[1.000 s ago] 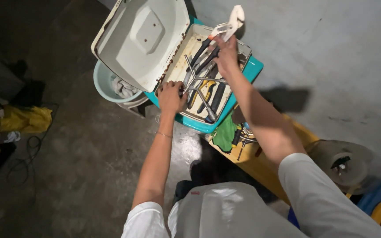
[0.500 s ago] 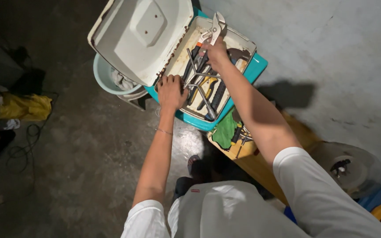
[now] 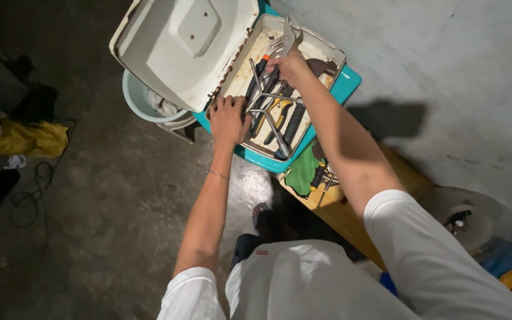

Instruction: Organizing and sorting various hand tools in a toolbox.

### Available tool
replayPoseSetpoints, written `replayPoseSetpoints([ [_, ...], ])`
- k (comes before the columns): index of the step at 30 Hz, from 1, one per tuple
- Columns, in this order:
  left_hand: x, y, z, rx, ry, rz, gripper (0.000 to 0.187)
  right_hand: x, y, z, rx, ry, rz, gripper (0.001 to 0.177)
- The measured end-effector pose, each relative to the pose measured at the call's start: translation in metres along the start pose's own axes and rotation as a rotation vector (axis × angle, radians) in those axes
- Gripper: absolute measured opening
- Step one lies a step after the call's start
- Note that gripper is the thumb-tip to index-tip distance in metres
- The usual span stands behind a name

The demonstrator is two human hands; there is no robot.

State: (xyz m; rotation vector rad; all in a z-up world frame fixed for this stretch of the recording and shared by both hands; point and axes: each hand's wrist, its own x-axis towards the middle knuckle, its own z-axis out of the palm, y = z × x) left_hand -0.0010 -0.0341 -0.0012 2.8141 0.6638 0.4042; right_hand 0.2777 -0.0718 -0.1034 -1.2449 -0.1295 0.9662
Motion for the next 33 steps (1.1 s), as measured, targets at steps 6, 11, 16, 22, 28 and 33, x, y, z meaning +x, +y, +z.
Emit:
replayPoseSetpoints([
  [6, 0.0, -0.014, 0.019, 0.013, -0.009, 0.062, 0.035, 0.033, 0.019, -0.014, 0.0, 0.037, -0.102, 0.053],
  [11, 0.002, -0.002, -0.011, -0.076, 0.005, 0.083, 0.03, 0.005, -0.02, -0.008, -0.403, -0.181, 0.03, 0.015],
  [16, 0.002, 0.006, -0.019, -0.138, -0.052, 0.03, 0.034, 0.075, 0.025, -0.029, -1.332, -0.428, -0.213, 0.018],
  [22, 0.001, -0.001, -0.012, -0.164, -0.076, 0.005, 0.037, -0.006, -0.035, 0.026, -1.642, -0.257, -0.066, 0.028],
  [28, 0.003, -0.004, -0.005, -0.168, -0.044, 0.027, 0.033, -0.041, -0.066, 0.052, -1.647, 0.154, -0.519, 0.038],
  [33, -0.002, -0.001, -0.01, -0.18, 0.045, 0.024, 0.029, -0.047, -0.059, 0.027, -1.58, 0.004, -0.736, 0.043],
])
